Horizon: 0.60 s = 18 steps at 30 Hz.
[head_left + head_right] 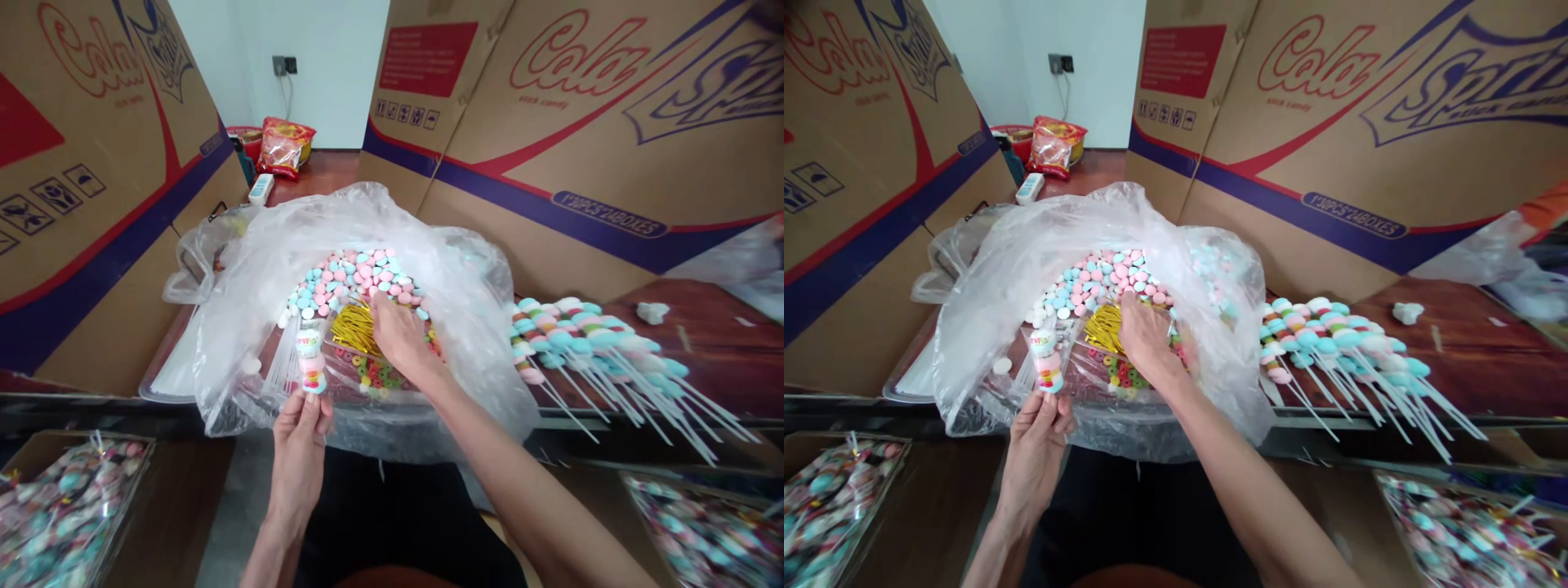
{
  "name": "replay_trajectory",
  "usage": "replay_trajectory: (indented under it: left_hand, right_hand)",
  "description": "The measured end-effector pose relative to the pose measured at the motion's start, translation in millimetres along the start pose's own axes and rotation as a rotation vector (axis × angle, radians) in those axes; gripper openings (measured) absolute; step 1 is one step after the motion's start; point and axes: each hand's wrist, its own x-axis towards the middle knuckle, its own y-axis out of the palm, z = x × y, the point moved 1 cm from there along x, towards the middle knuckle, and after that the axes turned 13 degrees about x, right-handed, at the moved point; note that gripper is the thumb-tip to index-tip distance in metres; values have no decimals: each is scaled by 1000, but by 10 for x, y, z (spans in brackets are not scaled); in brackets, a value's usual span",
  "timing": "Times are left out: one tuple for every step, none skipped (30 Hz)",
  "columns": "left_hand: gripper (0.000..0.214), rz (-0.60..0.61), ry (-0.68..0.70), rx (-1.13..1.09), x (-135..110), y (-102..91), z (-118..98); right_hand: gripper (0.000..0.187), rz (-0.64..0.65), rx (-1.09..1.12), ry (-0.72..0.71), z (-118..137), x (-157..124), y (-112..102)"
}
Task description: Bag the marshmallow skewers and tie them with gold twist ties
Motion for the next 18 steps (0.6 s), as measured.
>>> replay_trajectory:
  left_hand:
    - [30, -6, -10, -5, 11, 12, -3]
    - [31, -14, -25, -10, 21, 26, -5]
    - [33, -21, -42, -13, 30, 42, -3]
    - [34, -28, -56, -10, 35, 60, 2]
    - [36, -35, -61, 0, 37, 80, 11]
    - [36, -43, -56, 19, 34, 101, 25]
    - [35, -51, -43, 45, 27, 123, 42]
    - [34, -57, -24, 79, 14, 145, 64]
    - [33, -62, -4, 115, -3, 167, 87]
    - [31, -60, 13, 152, -23, 188, 112]
    - [29, -50, 26, 184, -46, 209, 135]
    - [28, -29, 35, 208, -70, 229, 154]
    - [28, 1, 41, 227, -95, 248, 169]
    - [27, 35, 45, 241, -119, 266, 178]
    - [26, 70, 47, 248, -143, 282, 182]
    - [24, 103, 47, 249, -164, 296, 183]
    - [23, 130, 45, 244, -182, 308, 181]
    - [22, 149, 43, 236, -197, 320, 180]
  right_hand:
    - [26, -40, 75, -32, -31, -54, -34]
    - [23, -76, 186, -73, -61, -127, -63]
    - [20, -88, 327, -122, -85, -219, -82]
    - [17, -69, 484, -172, -103, -329, -87]
    - [16, -25, 639, -217, -112, -451, -76]
    - [15, 35, 774, -252, -113, -579, -48]
    - [15, 92, 880, -270, -110, -707, -4]
    - [15, 138, 956, -267, -104, -825, 53]
    - [15, 161, 1010, -248, -99, -929, 118]
    - [15, 161, 1057, -211, -99, -1014, 186]
    - [15, 153, 1106, -164, -103, -1080, 250]
    - [15, 141, 1158, -111, -113, -1127, 304]
    - [15, 131, 1208, -61, -128, -1159, 344]
    - [17, 124, 1251, -19, -145, -1179, 367]
    - [18, 115, 1283, 15, -165, -1191, 374]
    - [20, 109, 1301, 38, -185, -1197, 369]
    - [21, 103, 1307, 50, -204, -1199, 355]
    - [21, 98, 1303, 55, -221, -1201, 338]
